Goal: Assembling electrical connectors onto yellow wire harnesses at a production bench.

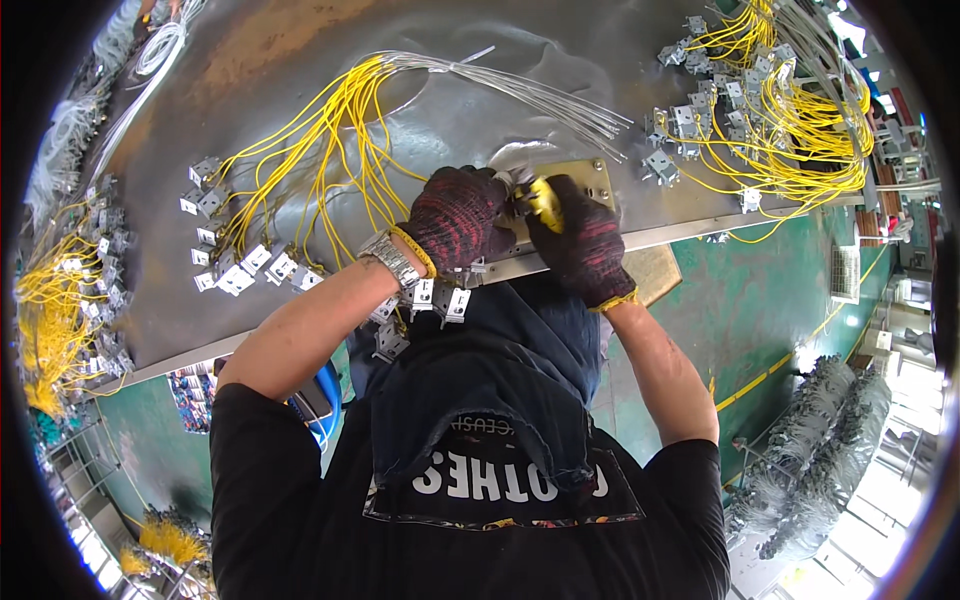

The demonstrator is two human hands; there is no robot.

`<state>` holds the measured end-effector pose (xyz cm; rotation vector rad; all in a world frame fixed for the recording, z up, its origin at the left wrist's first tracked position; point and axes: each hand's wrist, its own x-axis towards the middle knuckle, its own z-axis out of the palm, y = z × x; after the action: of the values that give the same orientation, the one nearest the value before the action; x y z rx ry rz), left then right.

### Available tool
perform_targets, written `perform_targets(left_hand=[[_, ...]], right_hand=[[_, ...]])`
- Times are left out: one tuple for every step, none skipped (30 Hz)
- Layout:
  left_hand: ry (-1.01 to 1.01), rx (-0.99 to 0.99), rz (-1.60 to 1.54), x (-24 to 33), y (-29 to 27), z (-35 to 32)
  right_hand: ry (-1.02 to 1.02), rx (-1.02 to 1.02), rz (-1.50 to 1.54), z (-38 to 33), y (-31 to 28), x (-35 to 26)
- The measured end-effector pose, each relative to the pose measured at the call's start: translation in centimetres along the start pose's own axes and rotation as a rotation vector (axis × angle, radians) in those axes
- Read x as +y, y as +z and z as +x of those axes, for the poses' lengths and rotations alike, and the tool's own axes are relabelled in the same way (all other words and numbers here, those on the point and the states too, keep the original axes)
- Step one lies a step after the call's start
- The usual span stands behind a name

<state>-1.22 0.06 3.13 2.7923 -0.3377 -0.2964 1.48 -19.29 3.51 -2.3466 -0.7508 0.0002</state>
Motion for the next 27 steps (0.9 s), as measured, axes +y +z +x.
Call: perform_targets(left_hand=[[-0.066, -0.053, 0.072, 0.0, -0.1, -0.1], [-0.064, -0.052, 0.073, -0.2, 0.5, -0.1], [-0.024, 0.099, 0.023, -0.7, 1.8, -0.2], [0.015, 0.248, -0.028, -0.7, 2.1, -0.3], [0.005, 0.281, 0.012, -0.5, 2.4, 0.1], [0.005, 0.281, 0.011, -0.4, 2.7, 0.5], [0.044, 0.261, -0.017, 0.2, 2.3, 0.9], [0.069, 0.245, -0.04, 0.1, 1.8, 0.8], [0.121, 0.299, 0.041, -1.9, 5.1, 2.0], [0.134, 0.298, 0.036, -1.3, 4.4, 2.3], [0.138, 0.223, 0.031, -0.2, 2.7, 2.2], [0.138, 0.15, 0.028, 0.7, 1.2, 1.9], [0.109, 0.15, 0.0, 1.1, 0.4, 1.6], [0.108, 0.151, 0.0, 0.9, 0.6, 1.6], [0.14, 0.219, -0.065, 0.6, 0.9, 1.5], [0.166, 0.288, -0.132, 0.3, 1.1, 1.4], [0.167, 0.29, -0.136, 0.3, 1.3, 1.5], [0.163, 0.276, -0.177, 0.3, 1.5, 1.6], [0.158, 0.261, -0.215, 0.4, 1.4, 1.6], [0.159, 0.26, -0.218, 0.5, 1.4, 1.6], [0.166, 0.286, -0.182, 0.7, 1.4, 1.5], [0.171, 0.313, -0.144, 0.8, 1.4, 1.4], [0.17, 0.312, -0.145, 0.6, 1.8, 1.5], [0.186, 0.305, -0.13, 0.4, 2.5, 1.8], [0.209, 0.298, -0.117, 0.6, 2.5, 2.1], [0.215, 0.297, -0.12, 0.7, 2.5, 2.2], [0.218, 0.304, -0.135, 0.9, 2.5, 2.2]], right_hand=[[0.006, -0.093, -0.055, 0.2, -0.5, -1.1], [0.006, -0.091, -0.056, 0.1, -0.3, -1.3], [-0.057, -0.086, -0.075, 0.0, -0.1, -1.3], [-0.119, -0.082, -0.093, -0.1, 0.1, -1.2], [-0.177, -0.062, -0.082, -0.2, 0.0, -1.1], [-0.177, -0.062, -0.083, -0.3, -0.1, -1.0], [-0.108, -0.09, -0.066, -0.5, -0.3, -0.7], [-0.053, -0.122, -0.043, -0.5, -0.4, -0.8], [-0.065, -0.127, -0.039, -0.6, -0.3, -0.5], [-0.034, -0.117, 0.019, -1.1, -0.3, 0.7], [-0.009, -0.109, 0.08, -1.5, -0.5, 1.6], [-0.008, -0.106, 0.078, -1.7, -1.0, 2.1], [0.047, -0.157, 0.18, -1.9, -1.4, 2.5], [0.103, -0.208, 0.281, -2.1, -1.9, 3.2], [0.331, -0.36, 0.446, -2.0, -2.3, 4.6], [0.33, -0.366, 0.445, -2.1, -3.2, 4.6], [0.449, -0.372, 0.663, -2.3, -4.7, 4.2], [0.568, -0.374, 0.881, -2.5, -5.7, 4.0], [0.493, -0.335, 0.845, -2.6, -6.2, 3.8], [0.496, -0.334, 0.843, -2.6, -6.7, 3.5], [0.455, -0.365, 0.677, -2.6, -7.8, 3.1], [0.41, -0.395, 0.512, -2.4, -8.6, 2.3], [0.41, -0.399, 0.49, -2.4, -8.9, 1.8], [0.411, -0.401, 0.49, -2.5, -8.7, 1.8], [0.177, -0.3, 0.316, -2.6, -8.5, 1.9], [-0.054, -0.199, 0.14, -2.6, -8.4, 1.8], [-0.049, -0.196, 0.136, -2.7, -8.4, 1.5]])
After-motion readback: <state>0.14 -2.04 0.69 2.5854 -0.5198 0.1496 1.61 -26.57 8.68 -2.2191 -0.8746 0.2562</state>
